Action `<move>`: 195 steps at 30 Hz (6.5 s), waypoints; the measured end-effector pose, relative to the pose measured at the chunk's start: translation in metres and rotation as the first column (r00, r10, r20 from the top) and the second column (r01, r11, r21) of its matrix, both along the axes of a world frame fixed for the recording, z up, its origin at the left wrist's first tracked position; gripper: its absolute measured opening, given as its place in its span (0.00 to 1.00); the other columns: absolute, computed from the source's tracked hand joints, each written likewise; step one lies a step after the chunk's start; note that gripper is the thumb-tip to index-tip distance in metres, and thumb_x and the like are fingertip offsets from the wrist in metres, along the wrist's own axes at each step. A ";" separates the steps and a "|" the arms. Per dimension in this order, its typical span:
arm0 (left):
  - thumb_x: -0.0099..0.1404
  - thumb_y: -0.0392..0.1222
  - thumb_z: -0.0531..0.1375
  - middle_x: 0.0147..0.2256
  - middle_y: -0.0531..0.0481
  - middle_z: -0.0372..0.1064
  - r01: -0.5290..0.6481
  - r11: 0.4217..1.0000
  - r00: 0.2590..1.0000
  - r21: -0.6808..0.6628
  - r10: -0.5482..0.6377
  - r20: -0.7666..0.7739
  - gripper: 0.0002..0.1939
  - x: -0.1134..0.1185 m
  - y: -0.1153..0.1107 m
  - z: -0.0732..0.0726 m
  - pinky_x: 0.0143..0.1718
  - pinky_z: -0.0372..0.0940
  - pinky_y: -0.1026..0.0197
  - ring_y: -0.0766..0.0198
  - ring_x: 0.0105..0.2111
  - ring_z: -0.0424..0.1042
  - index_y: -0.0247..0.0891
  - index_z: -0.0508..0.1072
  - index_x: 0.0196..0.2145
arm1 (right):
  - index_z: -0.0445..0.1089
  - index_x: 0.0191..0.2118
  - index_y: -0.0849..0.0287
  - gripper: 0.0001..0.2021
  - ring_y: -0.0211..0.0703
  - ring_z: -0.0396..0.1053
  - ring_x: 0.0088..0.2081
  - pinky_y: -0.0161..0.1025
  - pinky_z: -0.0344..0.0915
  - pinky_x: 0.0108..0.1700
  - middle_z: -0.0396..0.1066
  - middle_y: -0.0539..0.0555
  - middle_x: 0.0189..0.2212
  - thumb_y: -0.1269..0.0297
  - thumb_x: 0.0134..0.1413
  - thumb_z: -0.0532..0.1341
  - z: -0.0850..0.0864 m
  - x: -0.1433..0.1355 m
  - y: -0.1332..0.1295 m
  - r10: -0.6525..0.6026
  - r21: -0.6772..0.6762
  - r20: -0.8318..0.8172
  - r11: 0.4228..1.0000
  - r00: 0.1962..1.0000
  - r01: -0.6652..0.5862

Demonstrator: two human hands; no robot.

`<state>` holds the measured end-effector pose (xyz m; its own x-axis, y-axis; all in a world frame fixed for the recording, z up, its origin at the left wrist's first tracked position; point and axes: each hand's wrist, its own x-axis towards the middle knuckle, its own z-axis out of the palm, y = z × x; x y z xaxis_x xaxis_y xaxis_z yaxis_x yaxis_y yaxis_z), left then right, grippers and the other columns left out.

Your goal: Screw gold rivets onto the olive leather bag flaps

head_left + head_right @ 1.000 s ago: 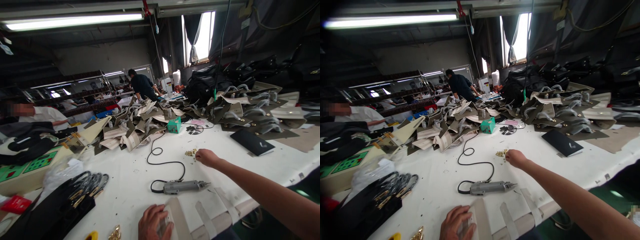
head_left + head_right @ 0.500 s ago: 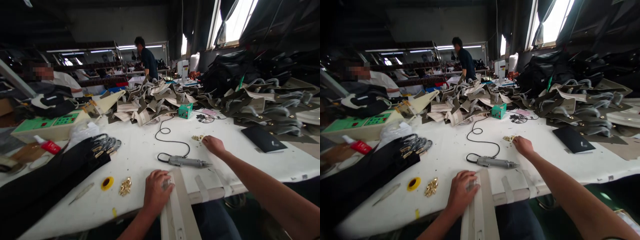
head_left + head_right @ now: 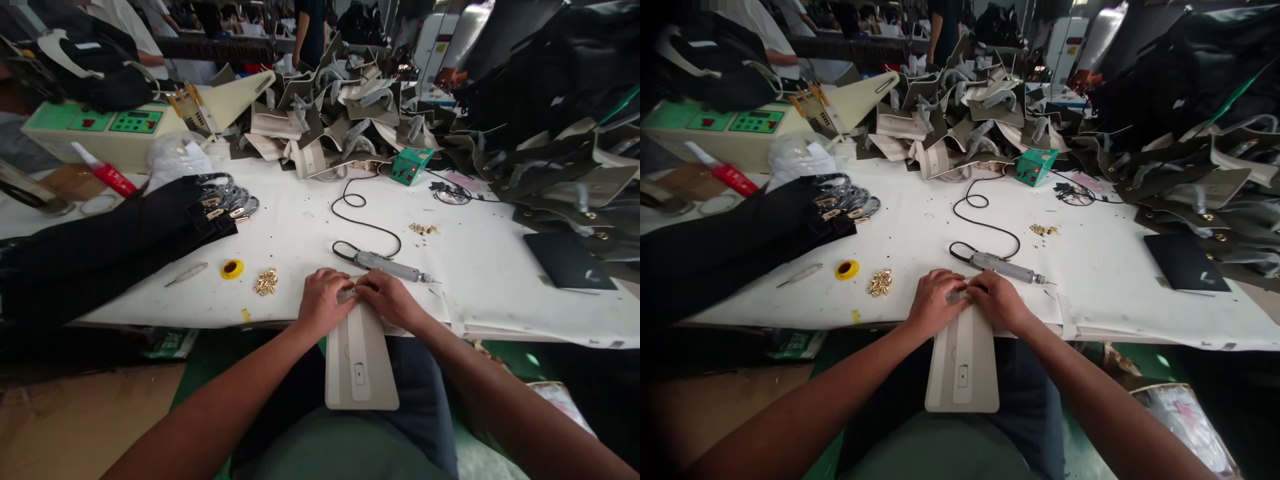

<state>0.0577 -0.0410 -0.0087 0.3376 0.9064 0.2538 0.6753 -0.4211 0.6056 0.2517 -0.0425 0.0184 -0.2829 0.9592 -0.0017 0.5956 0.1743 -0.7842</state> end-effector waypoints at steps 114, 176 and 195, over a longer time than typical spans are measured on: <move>0.63 0.47 0.68 0.51 0.52 0.78 0.008 0.997 1.000 -0.072 -0.008 -0.008 0.11 0.001 0.000 -0.003 0.58 0.59 0.44 0.49 0.58 0.68 0.47 0.79 0.44 | 0.63 0.25 0.53 0.18 0.38 0.62 0.20 0.37 0.61 0.21 0.60 0.45 0.18 0.48 0.52 0.68 0.007 -0.055 0.033 -0.235 0.050 -0.585 0.945 0.776 0.324; 0.70 0.55 0.61 0.45 0.43 0.81 -0.267 0.695 0.560 -0.668 0.676 0.480 0.24 -0.109 -0.170 0.036 0.49 0.72 0.52 0.49 0.46 0.79 0.36 0.78 0.54 | 0.77 0.48 0.60 0.23 0.40 0.73 0.25 0.37 0.70 0.30 0.75 0.52 0.27 0.45 0.62 0.63 0.038 -0.128 -0.019 0.015 -0.352 -0.445 0.917 0.896 -0.190; 0.61 0.51 0.70 0.42 0.44 0.82 -0.110 0.598 0.146 -0.794 0.800 0.582 0.25 -0.123 -0.166 0.027 0.46 0.72 0.57 0.54 0.41 0.80 0.34 0.79 0.51 | 0.78 0.39 0.53 0.08 0.44 0.74 0.38 0.38 0.63 0.40 0.78 0.53 0.39 0.64 0.65 0.60 -0.005 -0.168 0.025 0.336 0.165 0.341 0.898 0.878 -0.408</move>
